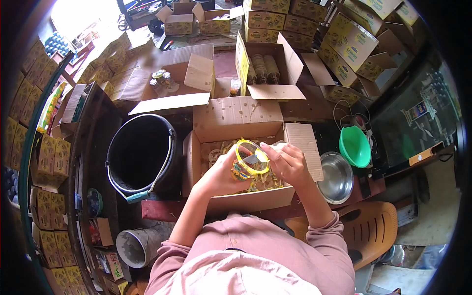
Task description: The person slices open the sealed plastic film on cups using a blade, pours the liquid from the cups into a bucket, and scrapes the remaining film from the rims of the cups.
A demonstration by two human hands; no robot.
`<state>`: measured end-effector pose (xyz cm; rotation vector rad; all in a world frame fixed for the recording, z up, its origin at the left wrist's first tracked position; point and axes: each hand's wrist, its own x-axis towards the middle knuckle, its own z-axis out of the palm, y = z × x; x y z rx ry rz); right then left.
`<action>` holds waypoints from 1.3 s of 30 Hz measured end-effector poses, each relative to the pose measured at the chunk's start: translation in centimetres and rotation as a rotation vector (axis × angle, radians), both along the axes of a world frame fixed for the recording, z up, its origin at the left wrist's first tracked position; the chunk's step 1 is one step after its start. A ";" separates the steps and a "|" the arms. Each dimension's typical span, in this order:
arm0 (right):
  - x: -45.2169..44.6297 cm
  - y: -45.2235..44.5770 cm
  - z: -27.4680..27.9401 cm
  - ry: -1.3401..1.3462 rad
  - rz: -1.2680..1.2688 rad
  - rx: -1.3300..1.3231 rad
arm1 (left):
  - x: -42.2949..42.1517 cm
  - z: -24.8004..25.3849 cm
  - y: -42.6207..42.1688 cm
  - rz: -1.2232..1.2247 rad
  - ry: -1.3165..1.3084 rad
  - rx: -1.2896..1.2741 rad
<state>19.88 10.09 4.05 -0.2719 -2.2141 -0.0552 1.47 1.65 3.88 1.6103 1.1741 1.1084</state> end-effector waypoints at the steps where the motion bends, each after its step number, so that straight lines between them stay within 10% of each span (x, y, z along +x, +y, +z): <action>1: -0.1 0.0 -0.1 0.012 0.006 0.002 | -0.1 -0.1 0.0 -0.013 -0.016 -0.005; 17: -0.5 -0.7 -0.1 -0.030 0.028 -0.113 | -0.8 -1.7 0.0 -0.317 -0.266 -0.290; 31: 0.7 0.7 0.0 0.290 -0.217 -0.177 | -2.6 -1.6 0.0 -0.175 -0.146 0.095; 36: 1.6 1.2 -6.0 -0.598 -0.413 -0.608 | -2.3 0.1 -0.8 -0.025 0.015 0.167; 39: 1.3 0.2 -5.3 -0.561 -0.381 -0.747 | -2.5 0.5 -0.8 0.010 0.107 0.196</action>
